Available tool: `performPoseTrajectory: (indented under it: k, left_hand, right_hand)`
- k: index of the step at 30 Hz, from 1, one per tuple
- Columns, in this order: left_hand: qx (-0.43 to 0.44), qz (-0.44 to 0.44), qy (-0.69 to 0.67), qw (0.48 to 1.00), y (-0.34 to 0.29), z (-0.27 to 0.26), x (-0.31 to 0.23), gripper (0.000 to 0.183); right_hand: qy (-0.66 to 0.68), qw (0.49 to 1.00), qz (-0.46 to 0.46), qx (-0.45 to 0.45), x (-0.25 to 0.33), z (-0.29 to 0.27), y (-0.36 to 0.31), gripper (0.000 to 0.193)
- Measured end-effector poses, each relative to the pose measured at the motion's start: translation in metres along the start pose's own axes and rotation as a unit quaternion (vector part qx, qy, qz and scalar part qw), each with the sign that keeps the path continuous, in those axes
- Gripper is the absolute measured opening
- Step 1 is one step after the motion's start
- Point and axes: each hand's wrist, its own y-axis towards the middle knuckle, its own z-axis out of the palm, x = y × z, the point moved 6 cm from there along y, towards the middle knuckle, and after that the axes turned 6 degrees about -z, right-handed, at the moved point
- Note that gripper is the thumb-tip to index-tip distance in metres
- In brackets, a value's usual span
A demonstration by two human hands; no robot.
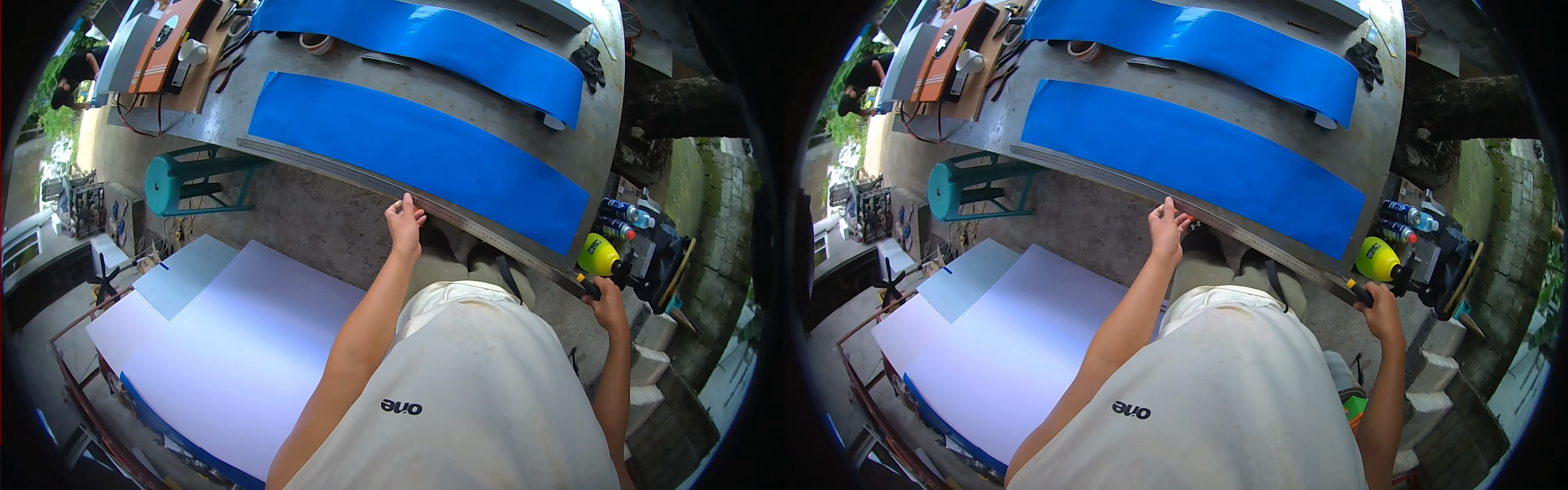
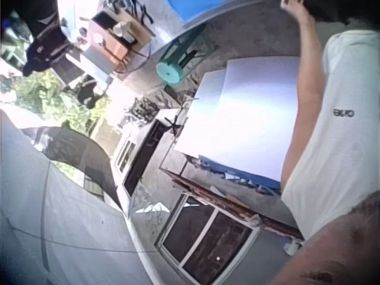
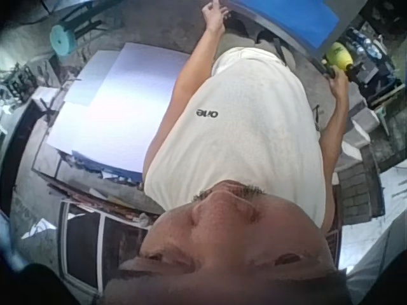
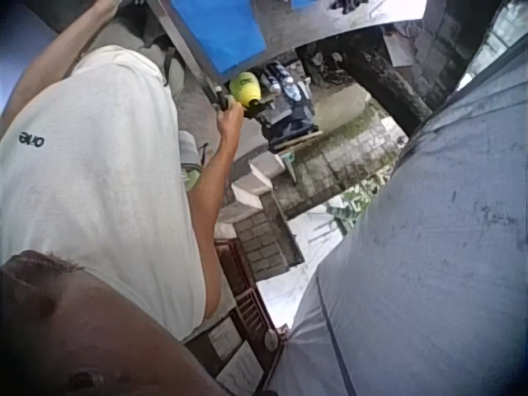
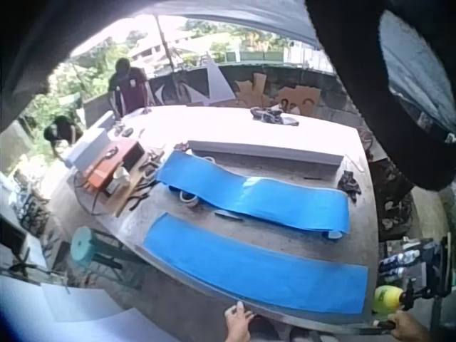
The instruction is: Cutting a blue material along a curved ruler using a utility knife.
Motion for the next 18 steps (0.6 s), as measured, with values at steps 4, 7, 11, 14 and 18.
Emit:
performPoseTrajectory:
  k: [4, 7, 11, 14, 18]
  left_hand:
    - [0.118, -0.021, -0.137, 0.983, 0.004, -0.001, -0.022, 0.043]
    - [0.183, -0.003, -0.167, 0.969, 0.002, -0.020, -0.052, 0.026]
    - [0.178, 0.010, -0.148, 0.973, -0.017, -0.039, -0.076, 0.023]
    - [0.207, 0.014, -0.111, 0.972, -0.023, -0.050, -0.089, 0.025]
    - [0.177, 0.014, -0.038, 0.983, -0.042, -0.063, -0.109, 0.030]
  right_hand:
    - [0.016, 0.998, 0.047, 0.027, 0.018, -0.005, -0.033, 0.032]
    - [0.058, 0.996, 0.023, 0.063, 0.027, 0.008, -0.033, 0.027]
    - [0.164, 0.982, 0.074, 0.064, 0.020, 0.028, -0.035, 0.020]
    - [0.259, 0.961, 0.095, 0.020, -0.009, 0.051, -0.031, 0.016]
    - [0.300, 0.946, 0.108, -0.057, -0.042, 0.085, -0.018, 0.017]
